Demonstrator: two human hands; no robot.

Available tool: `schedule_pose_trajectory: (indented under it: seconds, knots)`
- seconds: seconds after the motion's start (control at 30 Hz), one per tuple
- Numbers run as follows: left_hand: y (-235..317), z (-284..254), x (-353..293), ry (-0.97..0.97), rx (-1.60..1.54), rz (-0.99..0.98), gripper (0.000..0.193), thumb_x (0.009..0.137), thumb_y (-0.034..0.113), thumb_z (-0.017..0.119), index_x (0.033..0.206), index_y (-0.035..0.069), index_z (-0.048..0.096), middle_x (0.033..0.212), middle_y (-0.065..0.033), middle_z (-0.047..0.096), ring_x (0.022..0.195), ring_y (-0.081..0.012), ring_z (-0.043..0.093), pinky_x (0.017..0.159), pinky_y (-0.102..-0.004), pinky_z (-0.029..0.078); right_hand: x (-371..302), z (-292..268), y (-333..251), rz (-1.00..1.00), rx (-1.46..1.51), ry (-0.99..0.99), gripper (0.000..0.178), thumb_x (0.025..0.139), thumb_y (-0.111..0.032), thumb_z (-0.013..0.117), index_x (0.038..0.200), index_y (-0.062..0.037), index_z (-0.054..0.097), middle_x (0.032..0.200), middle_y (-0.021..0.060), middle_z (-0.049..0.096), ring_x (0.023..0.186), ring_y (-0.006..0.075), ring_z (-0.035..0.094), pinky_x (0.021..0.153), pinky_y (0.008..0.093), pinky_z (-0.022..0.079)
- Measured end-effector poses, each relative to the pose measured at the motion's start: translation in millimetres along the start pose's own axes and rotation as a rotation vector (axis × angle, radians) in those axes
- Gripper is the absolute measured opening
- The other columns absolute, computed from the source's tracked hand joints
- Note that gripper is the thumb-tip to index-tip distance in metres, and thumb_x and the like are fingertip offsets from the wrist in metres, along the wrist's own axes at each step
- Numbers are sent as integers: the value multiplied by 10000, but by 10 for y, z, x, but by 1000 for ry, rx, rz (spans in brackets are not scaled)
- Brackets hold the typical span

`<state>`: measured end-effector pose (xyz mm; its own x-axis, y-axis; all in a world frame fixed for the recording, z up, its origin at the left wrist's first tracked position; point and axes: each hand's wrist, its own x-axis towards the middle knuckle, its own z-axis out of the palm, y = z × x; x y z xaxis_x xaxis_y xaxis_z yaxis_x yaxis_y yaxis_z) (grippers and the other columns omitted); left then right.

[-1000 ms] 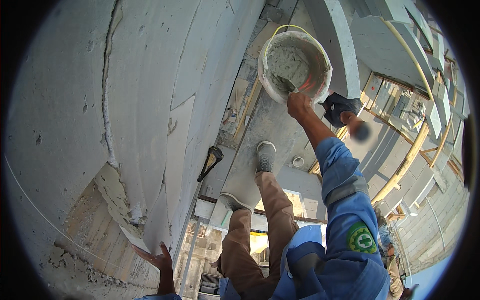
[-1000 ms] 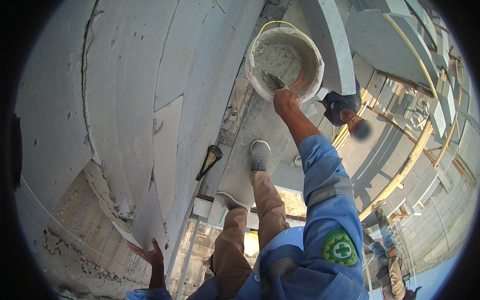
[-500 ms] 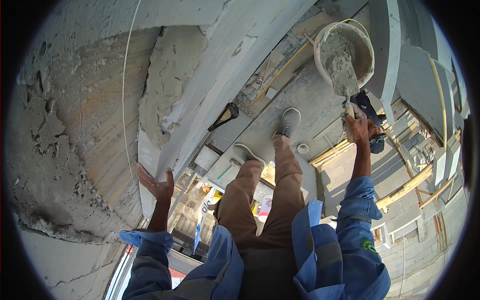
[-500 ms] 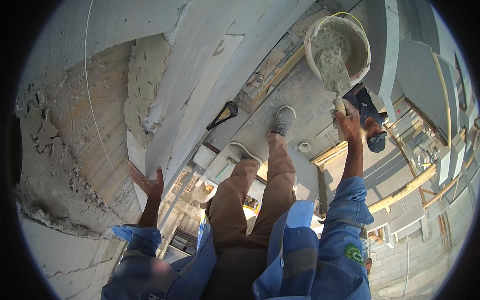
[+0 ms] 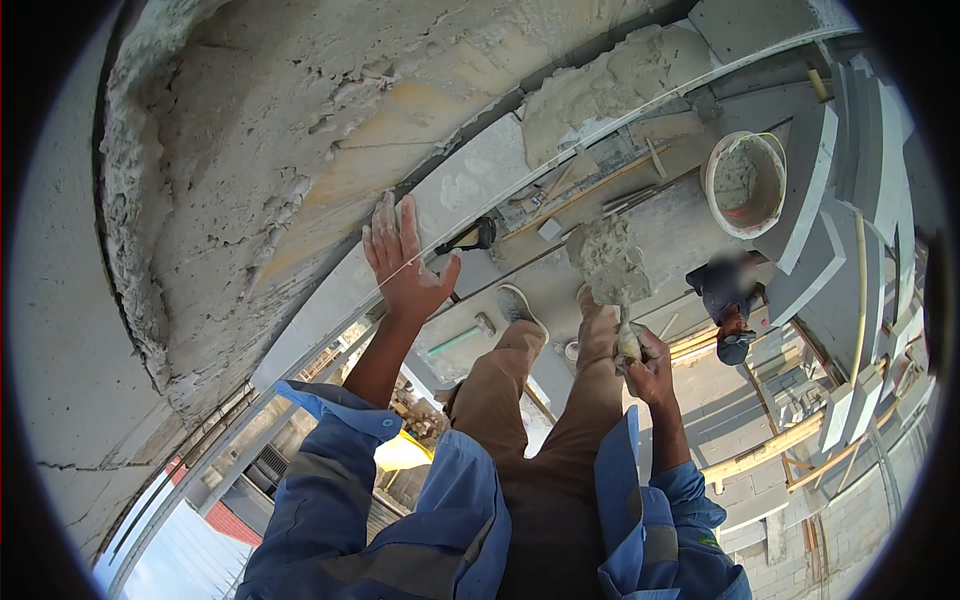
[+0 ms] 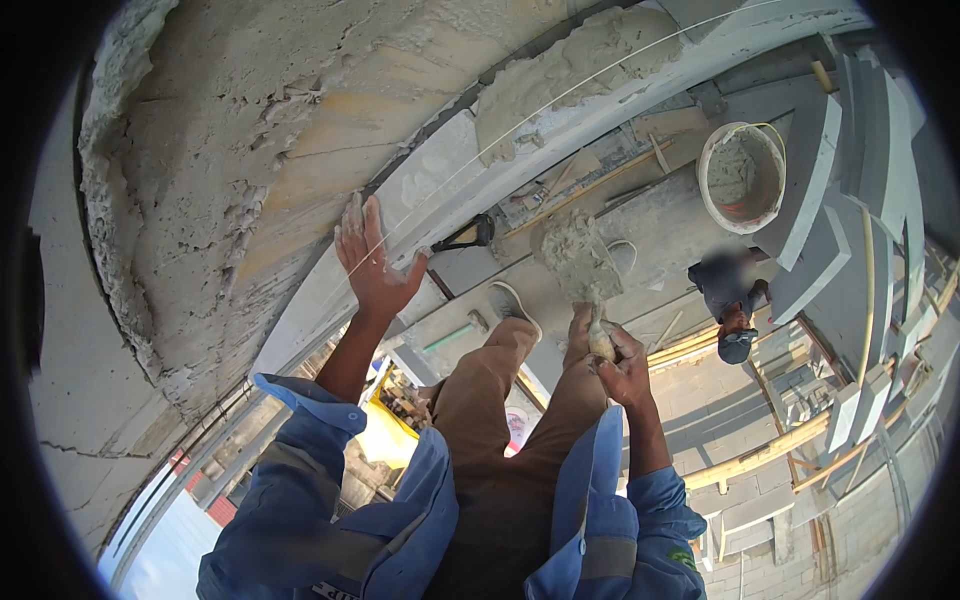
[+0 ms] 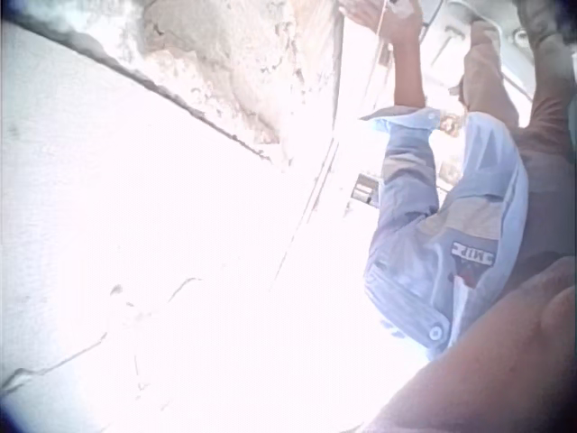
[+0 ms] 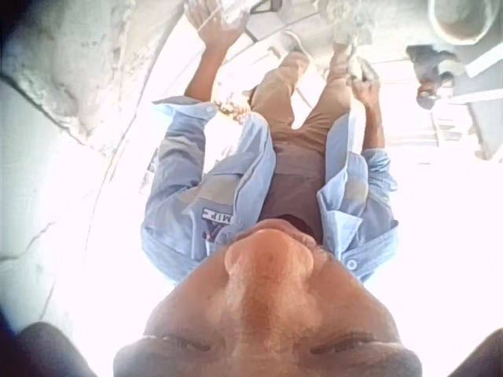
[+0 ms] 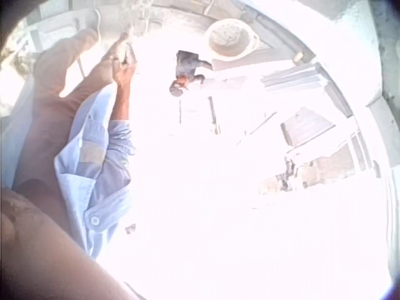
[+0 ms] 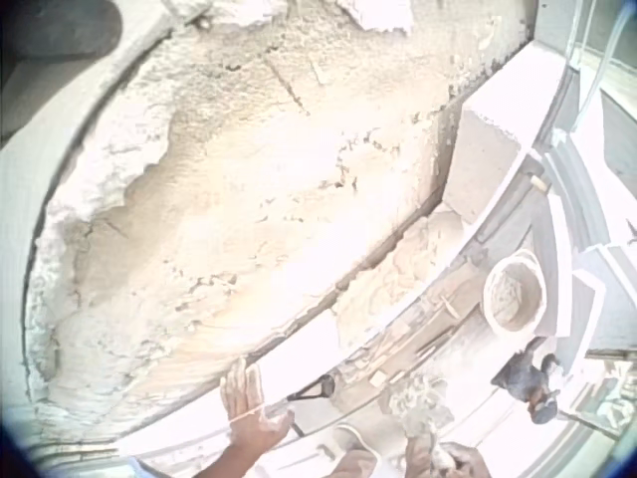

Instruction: The person installs lightweight concrete blocks onto a wall using mortar and a trowel.

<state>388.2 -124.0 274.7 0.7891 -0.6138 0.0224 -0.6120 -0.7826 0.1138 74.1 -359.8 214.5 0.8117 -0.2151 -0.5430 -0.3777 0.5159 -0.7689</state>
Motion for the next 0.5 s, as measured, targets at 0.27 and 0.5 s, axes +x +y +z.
schedule_pose_trajectory:
  seconds: [0.27, 0.5]
  knots:
    - [-258, -106, -257, 106, -368, 77, 843, 769, 296, 687, 1468, 16, 307, 1498, -275, 294, 1390, -457, 263, 1114, -594, 181, 329, 1464, 167, -253, -183, 151, 515, 760, -139, 617, 1225, 69, 546, 1071, 159, 638, 918, 193, 615, 824, 323, 496]
    - [-1040, -236, -1153, 111, -220, -16, 849, 775, 313, 684, 1473, 25, 298, 1502, -262, 297, 1396, -445, 261, 1122, -595, 170, 1058, 1675, -90, -810, -887, 594, 447, 773, -82, 663, 1187, 45, 552, 940, 203, 595, 771, 358, 618, 690, 391, 519]
